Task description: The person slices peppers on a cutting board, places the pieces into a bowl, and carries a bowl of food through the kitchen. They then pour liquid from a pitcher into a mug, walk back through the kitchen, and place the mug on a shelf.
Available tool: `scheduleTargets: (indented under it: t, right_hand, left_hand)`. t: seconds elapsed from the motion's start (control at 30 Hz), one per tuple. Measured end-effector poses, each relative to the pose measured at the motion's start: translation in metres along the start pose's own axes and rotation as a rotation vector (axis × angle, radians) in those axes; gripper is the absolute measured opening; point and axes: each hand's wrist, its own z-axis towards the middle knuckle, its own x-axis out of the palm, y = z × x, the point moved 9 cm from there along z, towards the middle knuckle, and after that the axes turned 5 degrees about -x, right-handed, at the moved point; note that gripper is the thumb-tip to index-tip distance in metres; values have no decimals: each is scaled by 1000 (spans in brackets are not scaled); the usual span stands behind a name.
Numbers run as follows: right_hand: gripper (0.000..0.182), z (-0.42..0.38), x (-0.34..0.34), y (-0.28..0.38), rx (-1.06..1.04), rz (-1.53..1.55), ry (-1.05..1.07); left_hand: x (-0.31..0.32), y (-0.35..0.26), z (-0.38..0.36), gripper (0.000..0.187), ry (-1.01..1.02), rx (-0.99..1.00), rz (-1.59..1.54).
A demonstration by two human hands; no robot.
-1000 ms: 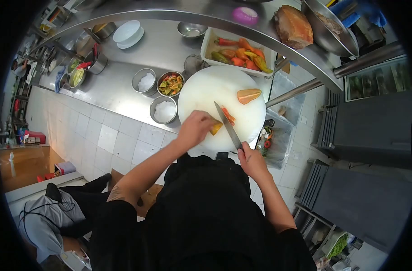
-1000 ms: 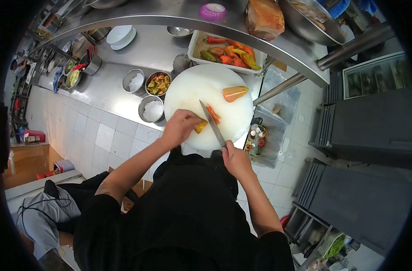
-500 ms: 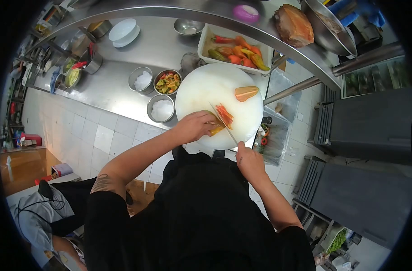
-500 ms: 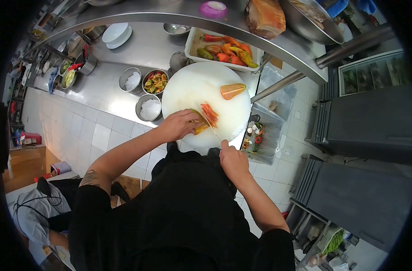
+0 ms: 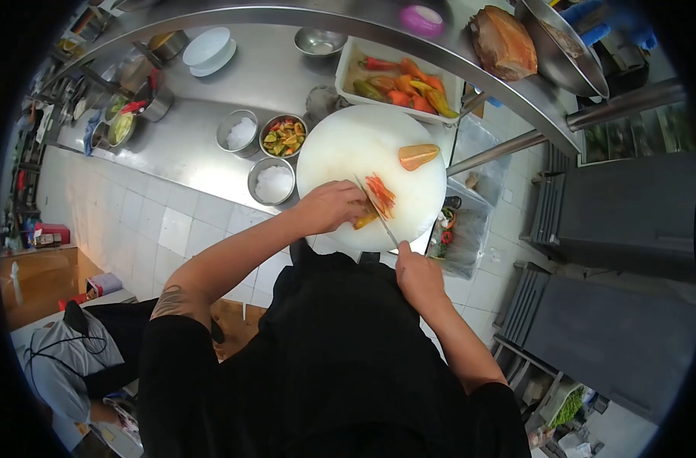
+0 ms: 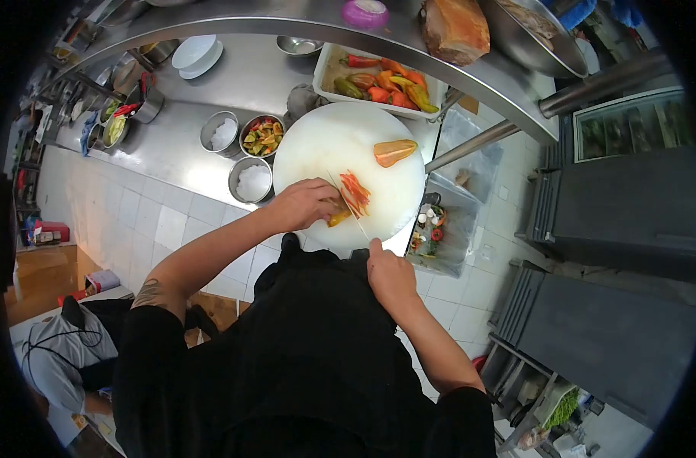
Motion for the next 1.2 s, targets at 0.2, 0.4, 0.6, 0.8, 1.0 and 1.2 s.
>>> scheduleTargets:
  t: [0.2,0.4,0.6,0.8,1.0,1.2]
  right_hand:
    - [18,6,-2,6,52,-8,51]
    - [19,15,7,11,17,8,-18]
    - [20,26,15,12,-9,41,-41]
    - [19,23,13,12,69,60,37]
    - [19,19,3,19,95,74,92]
    - [19,24,1,27,116,83,94]
  left_hand:
    - [-1,3,-4,26,-39,12,-14]
    - [2,4,-8,29,-69,-8,-15]
    - [2,3,-7,29,-105,-6,-34]
    - [1,7,-10,29,-131,-1,-66]
    - [-2,8,-11,28,-148,6,-83]
    - [-4,9,-14,27,-168,12,-103]
